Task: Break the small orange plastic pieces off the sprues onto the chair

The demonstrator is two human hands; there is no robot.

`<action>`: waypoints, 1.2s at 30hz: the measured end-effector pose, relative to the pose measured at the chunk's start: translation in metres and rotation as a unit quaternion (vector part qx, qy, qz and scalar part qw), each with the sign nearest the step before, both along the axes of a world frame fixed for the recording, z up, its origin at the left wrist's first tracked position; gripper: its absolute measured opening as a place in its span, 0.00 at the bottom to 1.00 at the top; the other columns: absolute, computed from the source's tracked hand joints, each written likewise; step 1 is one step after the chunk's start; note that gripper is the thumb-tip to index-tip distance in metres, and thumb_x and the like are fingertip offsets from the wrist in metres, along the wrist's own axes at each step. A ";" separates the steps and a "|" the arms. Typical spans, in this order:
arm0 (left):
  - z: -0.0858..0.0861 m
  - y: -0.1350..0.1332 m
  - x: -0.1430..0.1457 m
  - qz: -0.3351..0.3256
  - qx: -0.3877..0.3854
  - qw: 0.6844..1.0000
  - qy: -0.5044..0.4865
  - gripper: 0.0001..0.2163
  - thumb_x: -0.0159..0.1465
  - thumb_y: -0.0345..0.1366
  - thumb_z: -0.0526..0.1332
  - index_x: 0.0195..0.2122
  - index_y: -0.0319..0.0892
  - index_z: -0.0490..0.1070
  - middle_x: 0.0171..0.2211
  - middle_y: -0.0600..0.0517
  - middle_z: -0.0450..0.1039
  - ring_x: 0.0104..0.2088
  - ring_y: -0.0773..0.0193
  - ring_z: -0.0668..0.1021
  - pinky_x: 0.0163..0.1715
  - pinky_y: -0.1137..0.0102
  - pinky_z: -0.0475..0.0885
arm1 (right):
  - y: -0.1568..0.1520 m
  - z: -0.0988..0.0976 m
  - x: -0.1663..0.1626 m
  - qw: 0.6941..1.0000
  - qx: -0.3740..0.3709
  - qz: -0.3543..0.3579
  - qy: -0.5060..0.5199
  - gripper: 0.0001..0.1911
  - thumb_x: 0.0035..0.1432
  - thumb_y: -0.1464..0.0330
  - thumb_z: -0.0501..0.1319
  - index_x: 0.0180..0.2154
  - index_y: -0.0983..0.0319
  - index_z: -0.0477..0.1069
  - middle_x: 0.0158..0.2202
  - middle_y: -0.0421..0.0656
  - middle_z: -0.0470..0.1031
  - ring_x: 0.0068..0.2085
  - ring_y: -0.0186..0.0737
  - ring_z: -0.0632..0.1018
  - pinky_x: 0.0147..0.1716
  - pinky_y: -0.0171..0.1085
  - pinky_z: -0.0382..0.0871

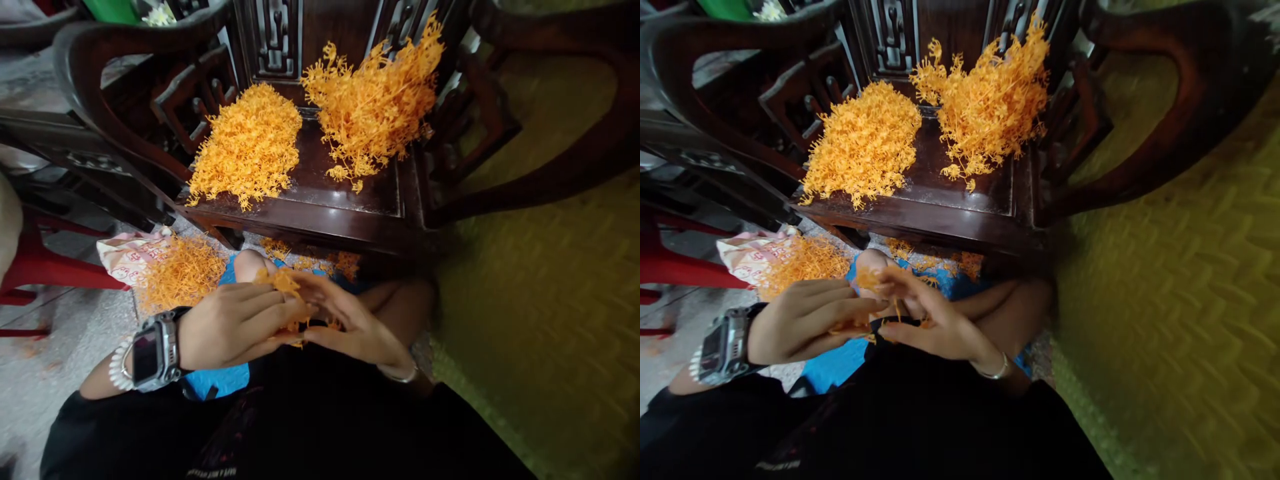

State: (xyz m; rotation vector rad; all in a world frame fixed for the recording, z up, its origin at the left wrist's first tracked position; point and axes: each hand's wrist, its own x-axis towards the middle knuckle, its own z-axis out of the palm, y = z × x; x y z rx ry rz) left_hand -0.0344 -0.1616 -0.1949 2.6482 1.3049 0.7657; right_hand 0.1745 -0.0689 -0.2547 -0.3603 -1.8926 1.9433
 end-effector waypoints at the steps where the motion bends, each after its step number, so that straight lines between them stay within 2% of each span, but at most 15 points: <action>1: -0.001 0.001 0.001 0.007 0.021 1.000 0.020 0.12 0.72 0.36 0.48 0.49 0.38 0.65 0.31 0.50 0.74 0.32 0.65 0.76 0.32 0.72 0.70 | -0.002 -0.003 -0.010 0.997 -0.036 0.062 0.021 0.25 0.59 0.56 0.62 0.54 0.60 0.66 0.36 0.42 0.75 0.37 0.35 0.77 0.37 0.34 0.74; 2: -0.001 0.002 0.002 0.021 0.047 0.998 0.046 0.11 0.72 0.35 0.47 0.48 0.37 0.66 0.30 0.50 0.74 0.31 0.65 0.75 0.30 0.72 0.70 | -0.002 -0.006 -0.017 0.991 -0.066 0.109 0.028 0.22 0.61 0.54 0.60 0.49 0.62 0.70 0.27 0.38 0.71 0.27 0.30 0.73 0.27 0.30 0.70; 4: -0.001 0.003 0.001 0.049 0.109 0.987 0.111 0.11 0.71 0.35 0.50 0.46 0.36 0.67 0.27 0.51 0.73 0.27 0.65 0.74 0.26 0.71 0.68 | -0.001 -0.009 -0.023 0.987 -0.078 0.142 0.005 0.21 0.62 0.53 0.56 0.38 0.66 0.73 0.20 0.33 0.63 0.19 0.26 0.62 0.18 0.27 0.58; 6: 0.001 -0.001 -0.001 0.052 0.161 0.970 0.173 0.10 0.69 0.33 0.53 0.45 0.33 0.68 0.23 0.53 0.71 0.23 0.65 0.73 0.24 0.69 0.67 | 0.002 -0.008 -0.019 0.992 -0.021 0.118 -0.027 0.21 0.62 0.55 0.57 0.31 0.67 0.72 0.20 0.34 0.63 0.19 0.25 0.60 0.18 0.28 0.54; 8: 0.003 -0.009 -0.001 0.033 0.177 0.959 0.217 0.10 0.68 0.30 0.53 0.47 0.30 0.68 0.21 0.53 0.69 0.22 0.64 0.72 0.24 0.67 0.67 | 0.004 -0.004 -0.010 0.989 0.076 0.120 -0.042 0.20 0.64 0.58 0.57 0.27 0.67 0.72 0.20 0.35 0.66 0.21 0.25 0.63 0.21 0.29 0.56; 11: 0.008 -0.026 0.004 0.011 0.173 0.955 0.242 0.12 0.67 0.25 0.51 0.48 0.27 0.69 0.23 0.52 0.71 0.24 0.63 0.72 0.30 0.65 0.70 | 0.002 0.000 0.004 0.966 0.193 0.167 -0.035 0.21 0.68 0.61 0.52 0.29 0.66 0.74 0.22 0.38 0.72 0.23 0.27 0.69 0.27 0.29 0.61; 14: 0.011 -0.037 0.008 0.002 0.173 0.956 0.236 0.12 0.67 0.23 0.49 0.46 0.29 0.70 0.26 0.50 0.74 0.27 0.62 0.74 0.35 0.64 0.70 | 0.000 -0.002 0.012 0.953 0.237 0.188 -0.012 0.24 0.71 0.62 0.47 0.31 0.66 0.74 0.24 0.40 0.75 0.24 0.27 0.72 0.28 0.28 0.62; 19: 0.015 -0.038 0.004 -0.031 0.114 0.967 0.228 0.13 0.69 0.24 0.46 0.44 0.29 0.69 0.27 0.50 0.76 0.28 0.61 0.76 0.39 0.62 0.72 | 0.004 -0.005 0.021 0.945 0.262 0.196 -0.023 0.26 0.71 0.60 0.44 0.30 0.66 0.72 0.22 0.40 0.74 0.23 0.28 0.72 0.25 0.28 0.62; 24: 0.020 -0.040 -0.001 -0.047 0.068 0.972 0.219 0.12 0.69 0.24 0.45 0.44 0.29 0.68 0.28 0.50 0.77 0.28 0.60 0.78 0.41 0.61 0.73 | 0.010 -0.007 0.033 0.946 0.255 0.199 -0.032 0.24 0.71 0.60 0.45 0.31 0.66 0.72 0.20 0.39 0.71 0.22 0.28 0.70 0.21 0.29 0.58; 30: 0.019 -0.034 0.000 -0.042 0.084 0.974 0.207 0.15 0.69 0.23 0.42 0.42 0.32 0.69 0.29 0.50 0.78 0.27 0.62 0.78 0.38 0.63 0.73 | 0.011 -0.004 0.037 0.951 0.241 0.187 -0.055 0.25 0.70 0.58 0.45 0.30 0.65 0.71 0.19 0.38 0.68 0.20 0.29 0.67 0.21 0.30 0.58; 33: 0.017 -0.033 -0.001 -0.047 0.059 0.975 0.211 0.18 0.67 0.22 0.40 0.43 0.33 0.69 0.30 0.49 0.78 0.28 0.61 0.77 0.39 0.63 0.74 | 0.010 -0.001 0.037 0.952 0.230 0.187 -0.072 0.26 0.70 0.58 0.45 0.30 0.64 0.72 0.20 0.38 0.68 0.21 0.29 0.67 0.22 0.30 0.58; 36: 0.020 -0.040 -0.014 -0.025 0.025 0.981 0.193 0.17 0.67 0.24 0.43 0.47 0.36 0.69 0.31 0.49 0.77 0.29 0.61 0.77 0.39 0.65 0.74 | 0.019 0.001 0.053 0.953 0.228 0.186 -0.067 0.24 0.70 0.58 0.46 0.30 0.63 0.72 0.20 0.38 0.69 0.22 0.29 0.69 0.22 0.30 0.59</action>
